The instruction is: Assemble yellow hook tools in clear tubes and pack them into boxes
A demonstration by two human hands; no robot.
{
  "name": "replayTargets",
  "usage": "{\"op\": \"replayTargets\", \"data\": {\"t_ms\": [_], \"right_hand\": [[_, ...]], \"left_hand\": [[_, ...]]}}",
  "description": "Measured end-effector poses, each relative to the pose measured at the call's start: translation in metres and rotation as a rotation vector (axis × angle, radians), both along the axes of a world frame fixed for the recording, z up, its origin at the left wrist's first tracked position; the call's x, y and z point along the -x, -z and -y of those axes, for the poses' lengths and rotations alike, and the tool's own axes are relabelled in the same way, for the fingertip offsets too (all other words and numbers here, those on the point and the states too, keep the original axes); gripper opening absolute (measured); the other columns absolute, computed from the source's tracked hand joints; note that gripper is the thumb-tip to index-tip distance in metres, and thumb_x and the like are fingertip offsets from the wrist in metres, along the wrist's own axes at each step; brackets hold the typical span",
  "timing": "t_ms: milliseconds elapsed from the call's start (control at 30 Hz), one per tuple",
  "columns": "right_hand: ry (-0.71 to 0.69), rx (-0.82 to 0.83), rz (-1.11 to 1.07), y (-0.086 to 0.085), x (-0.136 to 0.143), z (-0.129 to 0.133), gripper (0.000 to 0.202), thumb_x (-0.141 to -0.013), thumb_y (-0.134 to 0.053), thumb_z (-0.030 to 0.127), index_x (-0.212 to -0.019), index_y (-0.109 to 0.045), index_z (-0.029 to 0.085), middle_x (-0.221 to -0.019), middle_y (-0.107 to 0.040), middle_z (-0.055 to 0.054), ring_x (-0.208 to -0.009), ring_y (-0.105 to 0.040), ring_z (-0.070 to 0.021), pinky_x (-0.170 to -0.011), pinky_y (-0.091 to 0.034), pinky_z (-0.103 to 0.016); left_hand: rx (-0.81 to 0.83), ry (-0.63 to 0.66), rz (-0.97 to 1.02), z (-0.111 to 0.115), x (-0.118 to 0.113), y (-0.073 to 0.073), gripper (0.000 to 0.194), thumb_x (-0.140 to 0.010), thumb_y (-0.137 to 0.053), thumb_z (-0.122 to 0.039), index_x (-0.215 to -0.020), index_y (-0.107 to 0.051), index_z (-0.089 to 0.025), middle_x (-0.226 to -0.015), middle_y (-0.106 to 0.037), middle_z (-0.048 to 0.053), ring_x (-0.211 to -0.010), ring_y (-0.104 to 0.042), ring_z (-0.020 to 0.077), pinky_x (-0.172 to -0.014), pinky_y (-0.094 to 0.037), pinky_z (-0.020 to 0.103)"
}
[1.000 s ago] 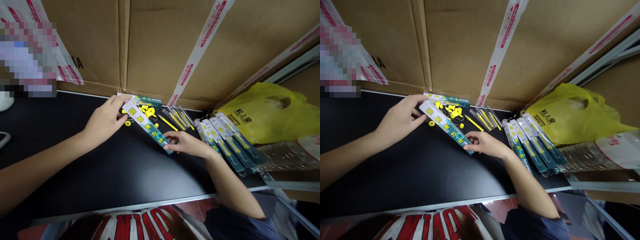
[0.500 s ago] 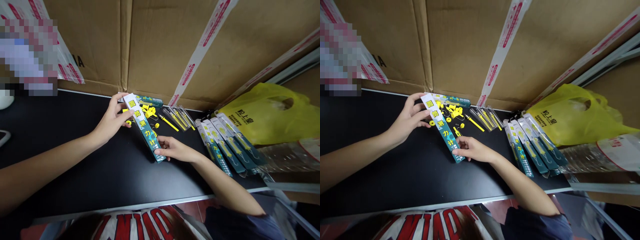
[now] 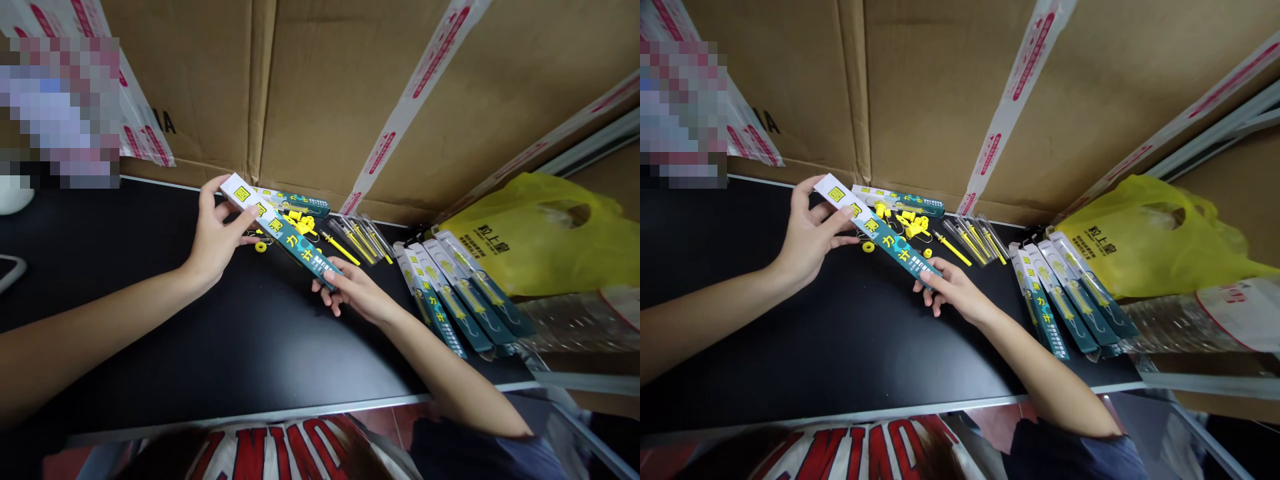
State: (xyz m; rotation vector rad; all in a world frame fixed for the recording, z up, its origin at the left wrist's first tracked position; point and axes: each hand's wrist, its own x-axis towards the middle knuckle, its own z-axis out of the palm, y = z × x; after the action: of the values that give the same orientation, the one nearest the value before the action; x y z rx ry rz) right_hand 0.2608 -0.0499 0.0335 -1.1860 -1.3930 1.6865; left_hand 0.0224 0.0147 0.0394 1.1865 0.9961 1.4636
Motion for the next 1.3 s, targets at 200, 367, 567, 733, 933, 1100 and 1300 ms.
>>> {"op": "replayTargets", "data": {"t_ms": [200, 367, 567, 733, 933, 1100, 1300], "right_hand": [[0.377, -0.082, -0.126, -0.006, -0.008, -0.009, 0.034, -0.078, -0.063, 0.051, -0.083, -0.046, 0.021, -0.063, -0.052, 0.003, -0.049, -0.046, -0.0089, -0.038, -0.040, -0.019], [0.525, -0.108, -0.216, -0.017, -0.028, -0.021, 0.035, -0.079, -0.058, 0.056, -0.082, -0.047, 0.023, -0.057, -0.042, 0.005, -0.046, -0.038, -0.0092, -0.037, -0.033, -0.019], [0.562, -0.008, -0.295, -0.017, -0.040, -0.051, 0.033, -0.083, -0.051, 0.054, -0.082, -0.050, 0.021, -0.057, -0.044, 0.004, -0.045, -0.037, -0.0079, -0.039, -0.033, -0.018], [0.584, -0.006, -0.164, -0.019, -0.029, -0.109, 0.033, -0.087, -0.046, 0.053, -0.079, -0.047, 0.021, -0.056, -0.045, 0.003, -0.044, -0.037, -0.0086, -0.040, -0.033, -0.021], [0.532, -0.016, -0.118, -0.016, -0.001, -0.161, 0.035, -0.088, -0.046, 0.053, -0.075, -0.047, 0.021, -0.052, -0.046, 0.002, -0.041, -0.038, -0.0086, -0.039, -0.032, -0.021], [0.516, 0.008, -0.074, -0.009, 0.007, -0.171, 0.036, -0.085, -0.052, 0.055, -0.079, -0.048, 0.021, -0.052, -0.051, 0.004, -0.039, -0.042, -0.0069, -0.038, -0.035, -0.019], [0.522, 0.004, -0.044, -0.007, 0.002, -0.168, 0.028, -0.089, -0.048, 0.047, -0.078, -0.045, 0.021, -0.048, -0.053, 0.004, -0.035, -0.042, -0.0070, -0.034, -0.032, -0.017]], "left_hand": [[0.019, 0.092, -0.022, 0.007, -0.003, 0.009, 0.044, -0.086, -0.056, -0.030, -0.124, -0.034, -0.031, -0.110, -0.059, 0.004, -0.079, -0.067, 0.0131, -0.055, -0.056, 0.019], [-0.046, 0.100, -0.051, 0.018, -0.010, 0.020, 0.034, -0.090, -0.049, -0.032, -0.120, -0.035, -0.027, -0.096, -0.054, 0.001, -0.063, -0.060, 0.0076, -0.040, -0.043, 0.014], [-0.326, 0.271, -0.340, 0.036, -0.014, 0.034, 0.018, -0.090, -0.047, -0.026, -0.107, -0.041, -0.021, -0.083, -0.050, -0.002, -0.056, -0.050, 0.0053, -0.048, -0.041, 0.018], [-0.501, 0.404, -0.609, 0.042, -0.013, 0.034, 0.015, -0.090, -0.047, -0.023, -0.105, -0.045, -0.020, -0.080, -0.054, -0.001, -0.062, -0.052, 0.0078, -0.054, -0.042, 0.020], [-0.455, 0.376, -0.604, 0.039, -0.013, 0.034, 0.013, -0.090, -0.046, -0.024, -0.103, -0.046, -0.019, -0.078, -0.056, -0.001, -0.058, -0.051, 0.0078, -0.053, -0.041, 0.021], [-0.465, 0.379, -0.604, 0.040, -0.013, 0.034, 0.013, -0.090, -0.045, -0.024, -0.102, -0.048, -0.020, -0.077, -0.056, -0.002, -0.057, -0.051, 0.0077, -0.053, -0.042, 0.021], [-0.469, 0.382, -0.636, 0.040, -0.013, 0.032, 0.013, -0.089, -0.046, -0.024, -0.100, -0.050, -0.020, -0.079, -0.058, -0.002, -0.057, -0.052, 0.0074, -0.053, -0.043, 0.020]]}}
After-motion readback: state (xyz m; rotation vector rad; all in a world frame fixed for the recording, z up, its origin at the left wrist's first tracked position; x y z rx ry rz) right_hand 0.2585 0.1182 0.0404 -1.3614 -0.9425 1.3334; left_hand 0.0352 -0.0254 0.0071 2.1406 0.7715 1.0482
